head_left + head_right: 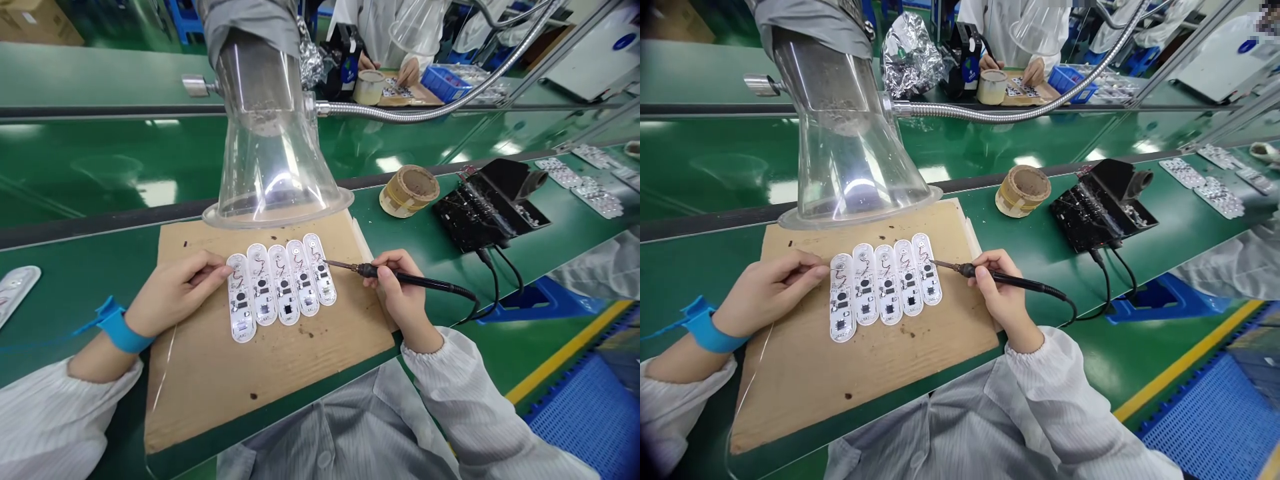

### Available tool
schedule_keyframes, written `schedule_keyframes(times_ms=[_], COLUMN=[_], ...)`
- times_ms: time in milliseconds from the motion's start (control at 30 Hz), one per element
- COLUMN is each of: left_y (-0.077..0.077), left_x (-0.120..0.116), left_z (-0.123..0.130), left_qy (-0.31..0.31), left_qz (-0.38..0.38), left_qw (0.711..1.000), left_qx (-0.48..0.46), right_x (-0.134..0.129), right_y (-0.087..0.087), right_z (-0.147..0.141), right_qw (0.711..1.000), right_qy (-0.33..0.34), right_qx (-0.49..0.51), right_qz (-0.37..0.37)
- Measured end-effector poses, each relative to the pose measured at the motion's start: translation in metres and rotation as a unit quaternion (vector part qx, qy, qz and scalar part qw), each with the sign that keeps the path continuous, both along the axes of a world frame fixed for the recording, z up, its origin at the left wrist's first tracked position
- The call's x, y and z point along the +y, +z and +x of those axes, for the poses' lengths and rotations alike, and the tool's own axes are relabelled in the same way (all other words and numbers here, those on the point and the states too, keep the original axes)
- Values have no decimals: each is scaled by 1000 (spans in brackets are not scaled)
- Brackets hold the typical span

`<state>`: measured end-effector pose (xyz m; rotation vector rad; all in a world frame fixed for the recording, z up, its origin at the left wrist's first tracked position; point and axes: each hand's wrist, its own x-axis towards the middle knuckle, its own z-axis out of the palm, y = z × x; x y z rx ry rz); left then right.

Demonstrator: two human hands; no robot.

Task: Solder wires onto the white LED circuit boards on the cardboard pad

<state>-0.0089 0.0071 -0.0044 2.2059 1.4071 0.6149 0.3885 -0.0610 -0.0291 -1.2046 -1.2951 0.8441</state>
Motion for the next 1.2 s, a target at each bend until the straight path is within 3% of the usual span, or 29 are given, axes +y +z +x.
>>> schedule_keyframes(times_ms=[1200], left_y=[0], left_x=[-1], left_z=[10], left_qy=[-17], left_qz=[-19], left_qw=[1000], left_qx=[12], right_x=[1], right_y=[3], right_z=[1], right_qw=[999], right_qy=[12], right_qx=[-36], right_qz=[-8])
